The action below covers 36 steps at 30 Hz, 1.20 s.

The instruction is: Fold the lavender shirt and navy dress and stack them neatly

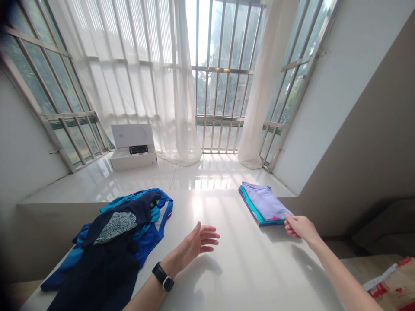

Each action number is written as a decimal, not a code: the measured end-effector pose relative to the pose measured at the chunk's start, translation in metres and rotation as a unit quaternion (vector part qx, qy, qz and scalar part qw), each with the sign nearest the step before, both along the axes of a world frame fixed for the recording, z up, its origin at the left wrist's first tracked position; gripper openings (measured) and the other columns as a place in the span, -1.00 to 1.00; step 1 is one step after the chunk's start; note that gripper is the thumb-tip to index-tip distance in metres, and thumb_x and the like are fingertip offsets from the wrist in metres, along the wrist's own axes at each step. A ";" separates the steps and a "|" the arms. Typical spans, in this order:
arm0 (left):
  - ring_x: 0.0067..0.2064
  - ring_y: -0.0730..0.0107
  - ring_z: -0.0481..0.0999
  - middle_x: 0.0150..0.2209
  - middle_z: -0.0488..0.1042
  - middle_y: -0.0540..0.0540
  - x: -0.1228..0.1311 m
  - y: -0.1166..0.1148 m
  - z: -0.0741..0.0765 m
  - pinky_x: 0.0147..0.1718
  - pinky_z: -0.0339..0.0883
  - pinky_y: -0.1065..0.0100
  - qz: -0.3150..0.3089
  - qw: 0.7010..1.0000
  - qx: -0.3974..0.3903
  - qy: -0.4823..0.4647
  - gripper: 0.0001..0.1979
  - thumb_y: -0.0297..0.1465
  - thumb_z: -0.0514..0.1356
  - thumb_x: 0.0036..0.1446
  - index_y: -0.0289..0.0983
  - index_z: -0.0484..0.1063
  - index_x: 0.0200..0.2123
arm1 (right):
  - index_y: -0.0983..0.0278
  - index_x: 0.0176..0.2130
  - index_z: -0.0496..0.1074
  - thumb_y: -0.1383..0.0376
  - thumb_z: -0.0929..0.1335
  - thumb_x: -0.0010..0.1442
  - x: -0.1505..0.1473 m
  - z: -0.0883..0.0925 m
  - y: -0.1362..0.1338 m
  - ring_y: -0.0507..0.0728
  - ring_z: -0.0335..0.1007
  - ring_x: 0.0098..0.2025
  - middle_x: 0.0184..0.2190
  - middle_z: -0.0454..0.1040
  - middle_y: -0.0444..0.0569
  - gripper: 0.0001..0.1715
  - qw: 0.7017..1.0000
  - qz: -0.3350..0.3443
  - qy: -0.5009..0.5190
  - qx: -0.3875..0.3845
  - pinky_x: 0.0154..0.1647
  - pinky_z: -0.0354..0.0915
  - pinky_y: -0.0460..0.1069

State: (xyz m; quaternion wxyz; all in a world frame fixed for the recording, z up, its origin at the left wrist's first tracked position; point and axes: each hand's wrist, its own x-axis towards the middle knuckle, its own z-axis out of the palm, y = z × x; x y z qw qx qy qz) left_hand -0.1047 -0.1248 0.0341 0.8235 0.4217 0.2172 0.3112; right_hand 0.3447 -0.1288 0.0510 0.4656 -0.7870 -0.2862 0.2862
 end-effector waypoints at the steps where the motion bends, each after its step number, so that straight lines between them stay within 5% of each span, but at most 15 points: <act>1: 0.11 0.01 0.51 0.10 0.53 -0.32 0.001 0.000 -0.001 0.10 0.28 0.09 0.004 1.000 0.002 0.006 -0.30 0.22 0.09 0.24 -0.28 0.50 0.04 | 0.22 -0.44 0.48 0.04 0.48 -0.01 0.002 0.005 0.002 0.49 0.59 -0.23 -0.42 0.59 0.23 -0.69 0.996 0.007 -0.085 -0.025 -0.14 0.46 0.32; 3: 0.09 0.02 0.53 0.07 0.54 -0.32 0.003 0.000 -0.003 0.08 0.30 0.09 0.010 1.000 0.010 0.021 -0.29 0.23 0.11 0.22 -0.29 0.51 0.02 | 0.22 -0.26 0.54 -0.10 0.40 0.01 -0.002 0.011 0.011 0.56 0.49 0.06 -0.13 0.61 0.29 -0.51 0.966 0.018 -0.253 -0.050 0.11 0.34 0.35; 6: 0.03 0.03 0.56 0.02 0.56 -0.33 0.003 0.001 -0.004 0.04 0.31 0.09 0.027 0.998 0.038 0.047 -0.31 0.22 0.16 0.19 -0.30 0.52 -0.01 | 0.40 0.15 0.41 -0.29 0.32 -0.02 -0.026 -0.002 0.029 0.61 0.22 0.31 0.23 0.36 0.47 0.04 0.902 0.047 -0.420 -0.084 0.29 0.17 0.34; 10: 0.02 0.07 0.56 0.02 0.57 -0.31 -0.008 -0.004 0.007 0.02 0.33 0.14 0.082 0.996 0.035 0.016 -0.41 0.12 0.25 0.20 -0.30 0.54 -0.04 | 0.49 0.22 0.33 -0.41 0.27 -0.08 -0.049 -0.045 0.041 0.67 0.21 0.28 0.17 0.35 0.59 0.27 0.870 0.071 -0.467 -0.139 0.28 0.12 0.41; 13: 0.03 0.10 0.57 0.02 0.57 -0.29 -0.029 -0.024 0.028 -0.01 0.38 0.18 0.159 0.986 0.009 -0.048 -0.44 0.10 0.16 0.28 -0.28 0.54 -0.04 | 0.38 0.16 0.38 -0.47 0.31 -0.19 -0.044 -0.067 0.040 0.72 0.20 0.27 0.13 0.37 0.58 0.26 0.878 0.048 -0.468 -0.083 0.25 0.09 0.47; 15: 0.02 0.10 0.57 -0.01 0.58 -0.27 -0.052 -0.041 0.046 -0.02 0.40 0.19 0.223 0.971 0.082 -0.004 -0.52 0.03 0.16 0.31 -0.27 0.54 -0.06 | 0.37 0.13 0.41 -0.47 0.35 -0.25 -0.040 -0.072 0.037 0.78 0.17 0.28 0.14 0.34 0.63 0.28 0.892 0.031 -0.449 -0.046 0.24 0.07 0.50; 17: -0.02 0.11 0.58 -0.07 0.61 -0.22 -0.084 -0.056 0.061 -0.02 0.42 0.18 0.293 0.924 0.218 0.115 -0.63 -0.06 0.21 0.31 -0.24 0.54 -0.09 | 0.41 0.17 0.39 -0.48 0.33 -0.21 -0.046 -0.068 0.033 0.79 0.04 0.35 0.23 0.24 0.68 0.30 0.895 0.003 -0.445 0.020 0.27 0.04 0.52; 18: -0.03 0.11 0.58 -0.09 0.61 -0.20 -0.103 -0.060 0.067 0.00 0.42 0.17 0.322 0.877 0.297 0.197 -0.68 -0.10 0.21 0.31 -0.22 0.54 -0.10 | 0.42 0.20 0.37 -0.49 0.30 -0.14 -0.054 -0.064 0.031 0.77 -0.02 0.39 0.27 0.19 0.67 0.30 0.892 -0.007 -0.448 0.069 0.29 0.02 0.52; 20: 0.05 0.07 0.54 -0.04 0.59 -0.17 -0.141 -0.060 0.073 0.12 0.35 0.10 0.401 0.723 0.423 0.371 -0.78 -0.21 0.22 0.31 -0.18 0.54 -0.08 | 0.39 0.25 0.32 -0.48 0.23 0.01 -0.082 -0.053 0.028 0.69 -0.04 0.42 0.34 0.13 0.59 0.24 0.874 0.000 -0.451 0.179 0.33 0.01 0.51; 22: 0.14 -0.02 0.48 0.04 0.57 -0.20 -0.174 -0.051 0.071 0.17 0.30 0.00 0.436 0.577 0.459 0.516 -0.78 -0.32 0.22 0.27 -0.19 0.54 -0.04 | 0.34 0.26 0.30 -0.41 0.22 0.15 -0.121 -0.039 0.028 0.59 0.11 0.38 0.31 0.21 0.48 0.09 0.850 0.050 -0.445 0.277 0.35 0.05 0.47; 25: 0.12 -0.07 0.50 0.06 0.58 -0.24 -0.197 -0.036 0.061 0.03 0.39 0.04 0.390 0.473 0.448 0.651 -0.74 -0.42 0.24 0.22 -0.24 0.55 -0.02 | 0.28 0.26 0.27 -0.19 0.26 0.33 -0.190 -0.018 0.034 0.48 0.13 0.38 0.28 0.25 0.34 -0.22 0.807 0.146 -0.415 0.394 0.33 0.14 0.47; 30: -0.19 0.09 0.60 -0.26 0.64 -0.18 -0.178 -0.035 0.055 -0.14 0.36 0.19 0.406 0.423 0.447 0.675 -0.72 -0.29 0.10 0.39 -0.22 0.57 -0.27 | 0.19 0.27 0.24 0.13 0.29 0.40 -0.284 -0.016 0.039 0.40 0.18 0.36 0.30 0.23 0.25 -0.49 0.750 0.284 -0.376 0.464 0.27 0.25 0.41; 36: 0.01 -0.04 0.55 -0.06 0.64 -0.22 -0.175 -0.013 0.050 0.01 0.28 0.09 0.386 0.440 0.467 0.663 -0.85 -0.38 0.23 0.23 -0.20 0.59 -0.16 | 0.16 0.14 0.37 0.18 0.26 0.42 -0.310 -0.053 0.031 0.37 0.34 0.24 0.18 0.41 0.19 -0.65 0.760 0.396 -0.309 0.412 0.21 0.34 0.37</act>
